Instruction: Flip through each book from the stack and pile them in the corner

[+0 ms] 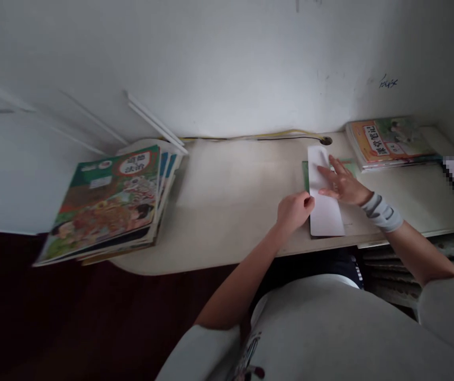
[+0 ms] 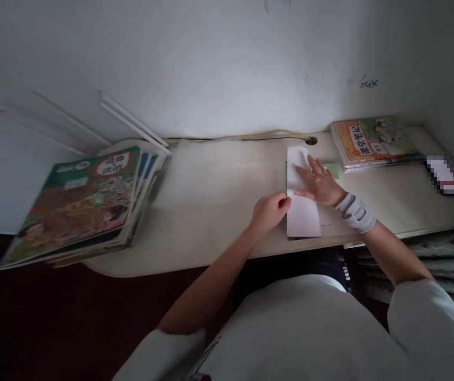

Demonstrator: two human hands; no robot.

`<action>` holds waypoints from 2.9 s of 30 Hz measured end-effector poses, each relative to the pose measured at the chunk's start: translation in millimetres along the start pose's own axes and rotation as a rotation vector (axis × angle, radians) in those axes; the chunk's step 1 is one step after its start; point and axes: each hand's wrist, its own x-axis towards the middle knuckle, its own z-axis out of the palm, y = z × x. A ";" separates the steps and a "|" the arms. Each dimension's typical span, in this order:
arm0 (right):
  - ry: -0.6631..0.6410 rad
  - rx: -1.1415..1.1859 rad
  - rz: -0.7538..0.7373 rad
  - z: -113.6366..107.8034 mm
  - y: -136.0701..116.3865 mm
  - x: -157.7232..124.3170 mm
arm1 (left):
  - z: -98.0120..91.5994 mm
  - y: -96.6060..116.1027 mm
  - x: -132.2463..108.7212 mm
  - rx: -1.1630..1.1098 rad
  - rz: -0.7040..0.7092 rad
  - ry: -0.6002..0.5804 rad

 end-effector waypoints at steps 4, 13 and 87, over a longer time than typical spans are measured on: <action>-0.041 0.037 -0.068 24.0 -2.8 28.0 | -8.7 -13.3 -10.0 0.153 0.022 0.002; -0.080 -0.081 0.005 53.8 -49.5 48.7 | -7.2 -67.9 -29.0 0.213 -0.202 0.019; 0.098 -0.388 -0.233 78.5 -125.4 -34.7 | -19.6 -104.4 -45.7 0.186 0.086 0.025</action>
